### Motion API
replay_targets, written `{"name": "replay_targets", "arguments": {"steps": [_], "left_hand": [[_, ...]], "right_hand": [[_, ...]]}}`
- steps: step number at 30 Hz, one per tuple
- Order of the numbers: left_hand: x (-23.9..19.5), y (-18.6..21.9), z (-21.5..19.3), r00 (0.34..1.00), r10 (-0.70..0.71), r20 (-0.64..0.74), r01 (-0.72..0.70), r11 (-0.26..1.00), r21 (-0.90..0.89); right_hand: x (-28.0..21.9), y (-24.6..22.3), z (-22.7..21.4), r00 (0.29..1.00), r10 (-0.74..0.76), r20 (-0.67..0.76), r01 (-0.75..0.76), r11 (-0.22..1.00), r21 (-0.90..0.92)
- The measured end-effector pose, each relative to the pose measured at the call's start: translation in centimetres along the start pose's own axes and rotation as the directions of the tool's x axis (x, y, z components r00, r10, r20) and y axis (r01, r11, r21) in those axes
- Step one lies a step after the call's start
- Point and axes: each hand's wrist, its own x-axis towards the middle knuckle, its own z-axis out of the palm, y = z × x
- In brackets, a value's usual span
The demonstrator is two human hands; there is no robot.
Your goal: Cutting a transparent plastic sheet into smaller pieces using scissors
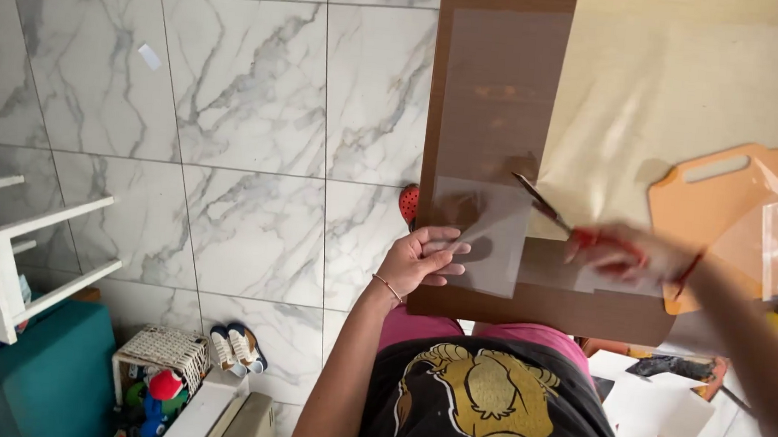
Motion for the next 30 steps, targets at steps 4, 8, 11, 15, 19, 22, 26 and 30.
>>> {"name": "replay_targets", "arguments": {"steps": [4, 8, 11, 15, 19, 22, 26, 30], "left_hand": [[-0.2, -0.6, 0.1, 0.999, 0.017, 0.041, -0.016, 1.000, -0.019], [-0.6, 0.2, 0.2, 0.999, 0.016, 0.046, -0.014, 0.999, -0.043], [-0.6, 0.5, 0.0, 0.999, -0.014, 0.040, 0.015, 1.000, -0.024], [-0.8, 0.6, -0.1, 0.999, -0.007, 0.037, 0.008, 1.000, -0.027], [-0.8, 0.4, -0.6, 0.999, -0.008, 0.048, 0.009, 0.999, -0.037], [-0.5, 0.0, -1.0, 0.998, -0.007, 0.064, 0.010, 0.999, -0.047], [-0.8, 0.1, -0.9, 0.997, 0.001, 0.076, 0.004, 0.998, -0.069], [-0.7, -0.6, -1.0, 0.985, 0.059, 0.163, -0.044, 0.994, -0.095]], "right_hand": [[0.2, -4.8, 8.4, 0.809, -0.140, -0.571, -0.477, 0.412, -0.776], [1.0, -7.5, 10.8, 0.727, -0.091, -0.681, -0.680, 0.044, -0.732], [1.9, -7.5, 12.6, 0.688, -0.158, -0.708, -0.709, 0.064, -0.703], [2.1, -7.4, 12.9, 0.686, -0.163, -0.709, -0.709, 0.067, -0.702], [2.2, -7.1, 13.3, 0.654, -0.191, -0.732, -0.743, 0.019, -0.669], [2.5, -7.2, 13.3, 0.634, -0.194, -0.748, -0.760, 0.022, -0.650], [2.9, -6.9, 14.2, 0.629, -0.209, -0.749, -0.766, -0.003, -0.642], [4.5, -6.9, 12.9, 0.651, -0.221, -0.726, -0.749, -0.028, -0.662]]}}
